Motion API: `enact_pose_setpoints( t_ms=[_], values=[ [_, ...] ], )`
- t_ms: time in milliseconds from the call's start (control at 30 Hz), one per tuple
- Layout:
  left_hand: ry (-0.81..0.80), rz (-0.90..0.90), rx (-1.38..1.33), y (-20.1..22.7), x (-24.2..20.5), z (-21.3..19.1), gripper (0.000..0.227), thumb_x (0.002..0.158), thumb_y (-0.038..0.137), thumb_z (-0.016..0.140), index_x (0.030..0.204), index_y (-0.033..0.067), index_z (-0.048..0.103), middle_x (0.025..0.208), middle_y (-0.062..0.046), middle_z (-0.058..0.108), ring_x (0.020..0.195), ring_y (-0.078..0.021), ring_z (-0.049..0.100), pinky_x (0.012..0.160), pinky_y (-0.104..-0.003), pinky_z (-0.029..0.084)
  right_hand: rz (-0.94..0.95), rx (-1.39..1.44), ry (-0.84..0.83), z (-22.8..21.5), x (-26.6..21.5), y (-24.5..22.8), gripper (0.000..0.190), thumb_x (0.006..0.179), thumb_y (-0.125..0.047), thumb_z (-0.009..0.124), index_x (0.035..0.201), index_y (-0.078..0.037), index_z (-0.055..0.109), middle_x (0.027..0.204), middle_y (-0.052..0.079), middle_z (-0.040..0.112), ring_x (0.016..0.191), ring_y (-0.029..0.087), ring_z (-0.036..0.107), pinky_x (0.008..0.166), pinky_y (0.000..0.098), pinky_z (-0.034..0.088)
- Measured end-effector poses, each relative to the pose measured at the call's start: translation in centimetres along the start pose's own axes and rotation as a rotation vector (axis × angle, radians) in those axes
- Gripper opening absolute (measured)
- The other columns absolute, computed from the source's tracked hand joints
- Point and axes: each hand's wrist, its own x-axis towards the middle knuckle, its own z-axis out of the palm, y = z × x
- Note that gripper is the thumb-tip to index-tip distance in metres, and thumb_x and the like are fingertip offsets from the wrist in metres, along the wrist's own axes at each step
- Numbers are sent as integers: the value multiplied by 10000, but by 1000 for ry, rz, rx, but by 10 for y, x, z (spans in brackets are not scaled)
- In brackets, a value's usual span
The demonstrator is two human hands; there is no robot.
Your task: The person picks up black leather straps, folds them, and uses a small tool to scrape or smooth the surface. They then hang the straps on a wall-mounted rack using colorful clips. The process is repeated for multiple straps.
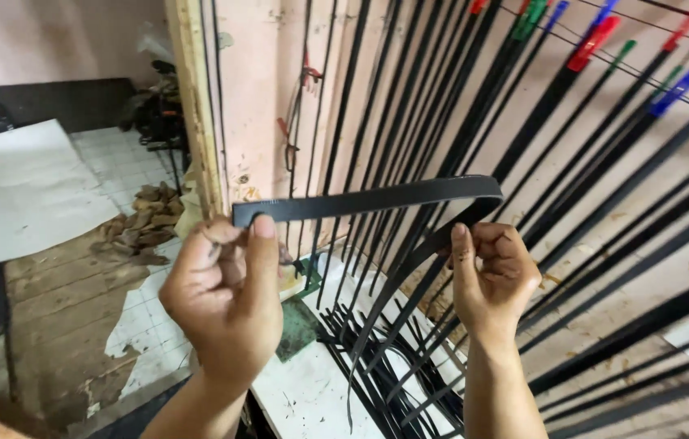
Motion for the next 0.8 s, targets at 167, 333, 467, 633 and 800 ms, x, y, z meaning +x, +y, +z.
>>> enact_pose_setpoints(
  t_ms=[167,333,467,633,800],
  values=[
    [-63,53,-104,17,21,20,67,1043,6,616,994,-19,579,873,-122,680,579,-100,584,481,-202,519,-55,-57,29,-16,-9,-6,147,1026,12,650,899,8,578,657,42,541,494,53,440,420,187,296],
    [-179,39,-168,30,46,40,94,1077,57,568,1006,5,535,799,-115,643,591,-113,578,487,-220,509,-106,-151,46,-29,-26,8,142,994,73,645,886,-3,592,725,80,622,501,92,512,391,178,397],
    [-326,184,-174,31,65,54,102,1097,19,564,999,6,537,864,-100,605,712,-133,555,588,-217,463,-117,-207,6,-31,-44,17,114,990,55,630,899,-3,593,744,92,682,524,104,627,398,157,502],
    [-433,234,-292,41,79,78,103,1106,41,546,1016,-5,528,959,-119,551,809,-156,513,651,-220,508,-92,-355,6,-32,-65,19,115,976,5,659,880,-37,612,710,61,718,513,85,687,390,149,568],
    [-535,346,-268,57,83,102,99,1103,28,550,1035,-42,570,966,-127,563,812,-167,537,646,-243,465,-16,-534,21,-30,-91,14,152,966,-83,685,836,-51,615,614,-5,679,385,26,525,256,166,393]
  ],
)
